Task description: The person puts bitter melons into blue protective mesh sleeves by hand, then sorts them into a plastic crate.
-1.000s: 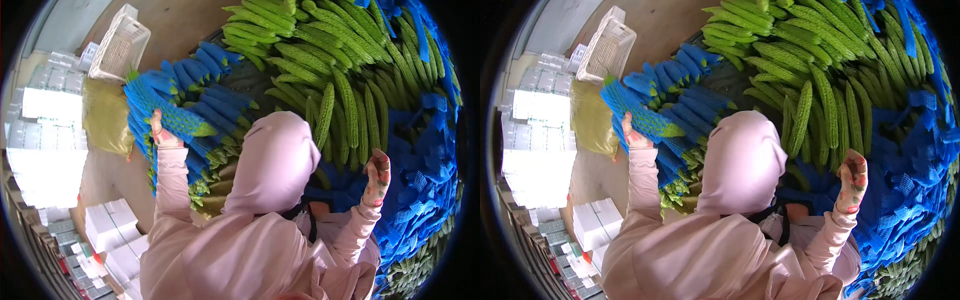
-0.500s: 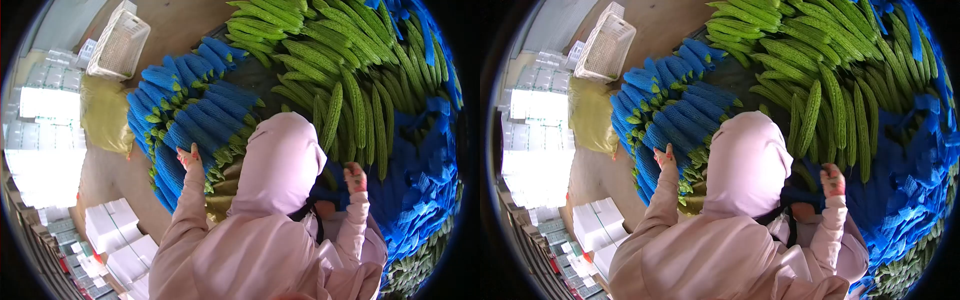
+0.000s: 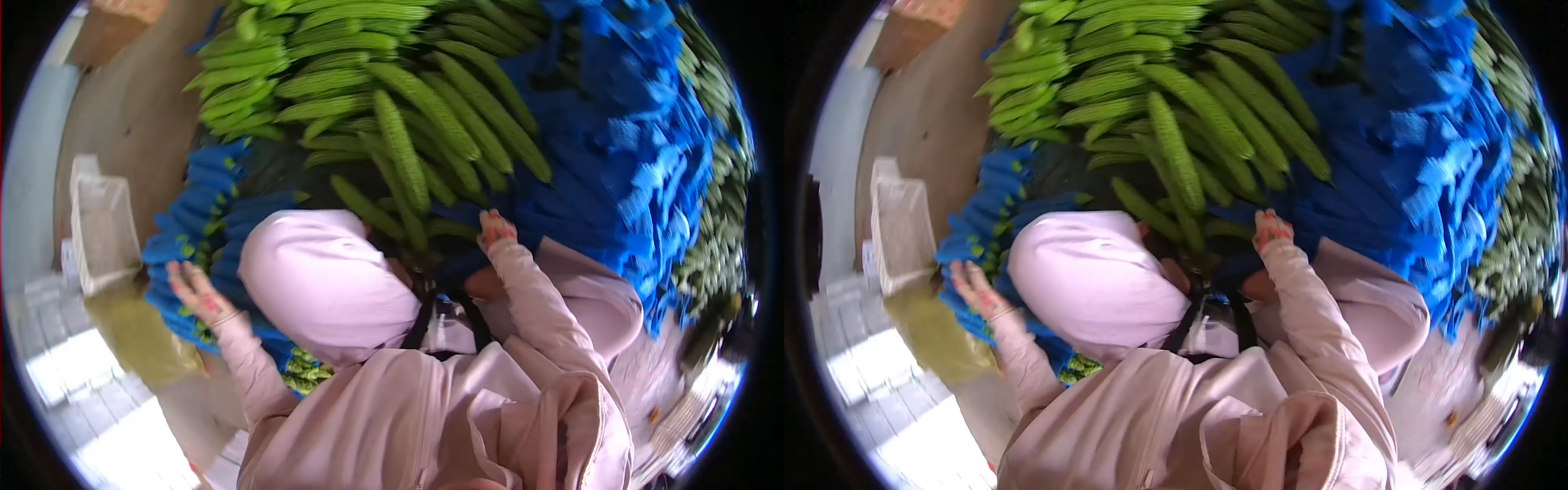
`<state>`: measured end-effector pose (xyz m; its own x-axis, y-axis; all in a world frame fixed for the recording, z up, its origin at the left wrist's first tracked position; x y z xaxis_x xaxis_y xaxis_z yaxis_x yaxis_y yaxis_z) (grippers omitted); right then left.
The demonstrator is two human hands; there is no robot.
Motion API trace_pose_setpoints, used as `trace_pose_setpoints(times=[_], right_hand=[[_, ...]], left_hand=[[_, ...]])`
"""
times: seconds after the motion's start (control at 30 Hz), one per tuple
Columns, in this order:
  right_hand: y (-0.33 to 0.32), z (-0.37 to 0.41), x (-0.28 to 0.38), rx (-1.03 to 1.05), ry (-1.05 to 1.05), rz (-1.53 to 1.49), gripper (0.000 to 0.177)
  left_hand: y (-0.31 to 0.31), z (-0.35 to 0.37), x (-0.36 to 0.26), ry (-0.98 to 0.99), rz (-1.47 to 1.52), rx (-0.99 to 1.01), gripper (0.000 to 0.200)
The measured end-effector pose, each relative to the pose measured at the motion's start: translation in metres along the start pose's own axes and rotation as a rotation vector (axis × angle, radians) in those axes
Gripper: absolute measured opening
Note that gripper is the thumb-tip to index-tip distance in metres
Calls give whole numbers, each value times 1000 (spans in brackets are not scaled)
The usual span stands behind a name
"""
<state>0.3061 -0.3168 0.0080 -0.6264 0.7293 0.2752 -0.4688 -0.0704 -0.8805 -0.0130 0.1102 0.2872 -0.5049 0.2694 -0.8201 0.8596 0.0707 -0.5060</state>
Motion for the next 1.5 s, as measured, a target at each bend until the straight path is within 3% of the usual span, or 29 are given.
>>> trace_pose_setpoints(times=[0.07,0.13,0.2,0.23,0.27,0.3,0.33,0.4,0.47,0.53,0.6,0.63,0.7,0.73,0.8,0.87,0.97,1.03,1.1,1.2,1.27,1.3,1.33,1.4,1.43,1.5], right_hand=[[-16,-6,-20,-43,65,33,27],[-9,-5,-42,216,144,113,24],[-18,-7,-58,175,128,211,24],[-25,-9,-61,135,87,321,24],[-33,-3,-67,131,102,318,24],[-49,3,-59,91,-18,362,22],[-64,10,-50,52,-142,405,20],[-61,16,-67,136,-150,432,18],[-8,23,-115,670,12,272,29],[-70,38,-81,632,20,287,22],[-135,31,-46,28,-188,-174,21],[-165,33,-25,-108,-321,-323,20],[-211,40,13,-144,-417,-570,26],[-223,44,27,-228,-515,-604,25],[-229,46,49,-126,-486,-858,22],[-235,46,63,-169,-472,-909,21],[-236,44,68,-339,-435,-837,18],[-229,40,68,-386,-417,-824,16],[-231,43,67,-558,-443,-769,14],[-229,42,71,-555,-381,-833,12],[-221,40,78,-502,-347,-882,17],[-214,38,81,-510,-350,-1125,23],[-207,37,84,-513,-350,-1368,29],[-201,37,110,-389,-456,-1714,58],[-199,39,119,-352,-458,-1788,61],[-192,37,123,-312,-425,-1936,63]], left_hand=[[26,-4,-62,121,441,192,42],[62,12,-129,239,439,373,42],[108,55,-186,370,385,657,39],[132,82,-201,363,552,851,38],[153,110,-219,401,458,1011,37],[168,135,-232,599,426,1084,36],[174,160,-251,847,206,1068,35],[195,193,-259,954,182,1123,34],[227,206,-225,786,121,1243,35],[241,215,-207,859,22,1238,37],[246,219,-201,780,-21,1289,35],[251,219,-196,614,25,1367,33],[261,225,-180,288,116,1526,27],[263,226,-181,287,108,1517,27],[265,235,-184,246,131,1623,27],[264,241,-185,73,155,1723,26],[266,242,-171,-47,178,1721,26],[267,234,-165,-252,194,1667,26],[267,236,-163,-267,171,1691,27],[271,241,-157,-316,137,1713,25],[273,237,-160,3,40,1611,25],[273,238,-157,-149,98,1629,22],[273,238,-156,-148,99,1625,22],[268,228,-173,-47,386,1541,18],[265,231,-174,-264,487,1578,14],[263,226,-169,-317,444,1595,13]])
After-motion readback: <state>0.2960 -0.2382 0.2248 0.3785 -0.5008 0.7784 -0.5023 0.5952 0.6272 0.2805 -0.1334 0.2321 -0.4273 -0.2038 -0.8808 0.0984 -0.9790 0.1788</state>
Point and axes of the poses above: each hand's wrist, its own z-axis away from the middle knuckle, its own y-axis out of the palm, x = y × z, the point moved 8 cm from there along -z, towards the middle knuckle, and after that the axes turned 14 degrees about -y, right-handed, at the moved point
